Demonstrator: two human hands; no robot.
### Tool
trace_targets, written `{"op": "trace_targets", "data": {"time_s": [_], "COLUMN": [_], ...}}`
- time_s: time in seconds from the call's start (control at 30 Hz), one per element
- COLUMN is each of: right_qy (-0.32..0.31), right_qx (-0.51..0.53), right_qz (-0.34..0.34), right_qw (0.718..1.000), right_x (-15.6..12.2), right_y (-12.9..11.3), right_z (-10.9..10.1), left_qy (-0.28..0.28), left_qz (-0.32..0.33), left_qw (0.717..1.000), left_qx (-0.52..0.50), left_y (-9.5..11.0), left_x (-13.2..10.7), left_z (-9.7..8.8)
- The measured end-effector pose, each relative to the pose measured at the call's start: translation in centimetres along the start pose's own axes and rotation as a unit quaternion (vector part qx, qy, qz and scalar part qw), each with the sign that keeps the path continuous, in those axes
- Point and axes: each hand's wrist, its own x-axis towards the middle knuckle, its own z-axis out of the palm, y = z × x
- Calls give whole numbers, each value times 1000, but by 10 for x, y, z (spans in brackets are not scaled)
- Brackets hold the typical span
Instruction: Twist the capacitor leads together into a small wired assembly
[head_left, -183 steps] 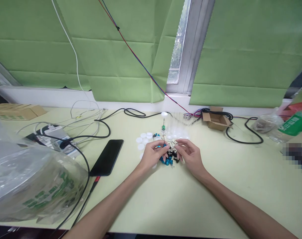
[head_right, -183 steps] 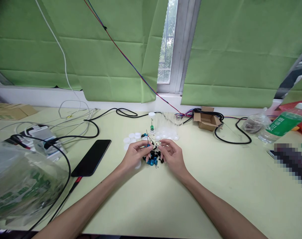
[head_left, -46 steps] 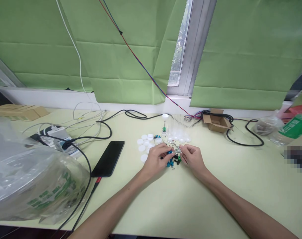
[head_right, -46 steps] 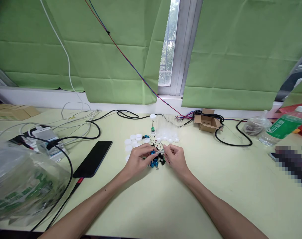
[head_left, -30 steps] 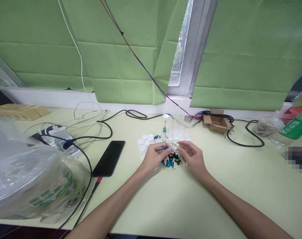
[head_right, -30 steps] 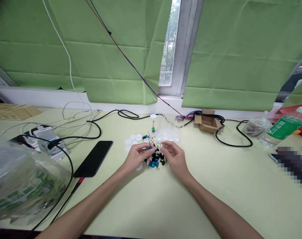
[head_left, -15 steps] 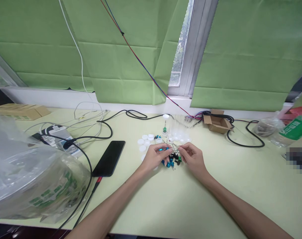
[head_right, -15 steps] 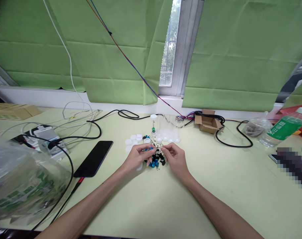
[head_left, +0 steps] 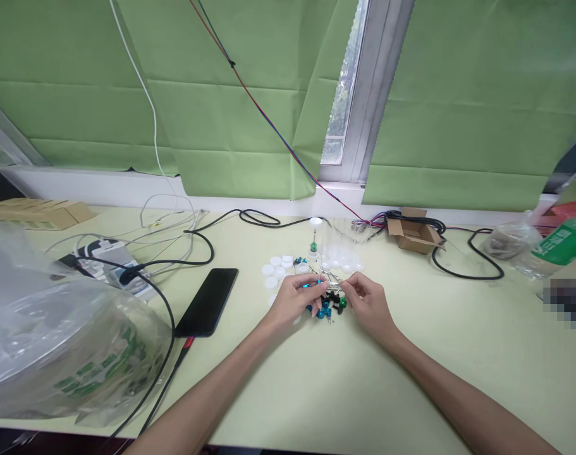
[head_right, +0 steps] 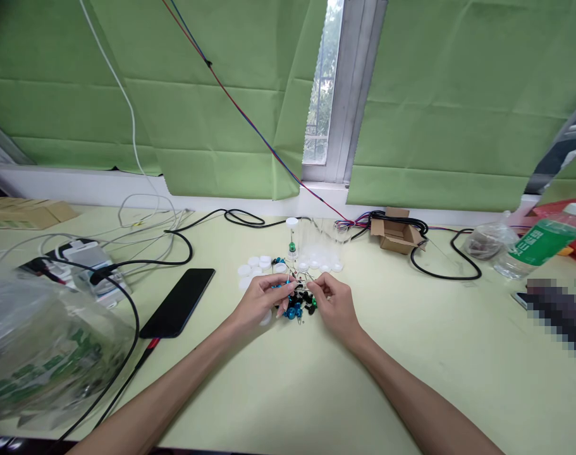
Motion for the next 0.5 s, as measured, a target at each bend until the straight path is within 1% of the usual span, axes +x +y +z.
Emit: {"op": "trace_targets", "data": {"time_s": [0.23, 0.5], "right_qy": [7, -10], "right_qx": [-26, -57], "right_qz": [-33, -62], "right_qw": [999, 996], "right_x": [0, -2], "right_y": [1, -3], "right_z": [1, 0], "left_qy": [-12, -18], "left_qz": [-7, -23], "left_qw": [999, 999], "left_qx": [-35, -42], "left_y": [1, 4], "left_x": [0, 0], "left_z": [1, 1]}}
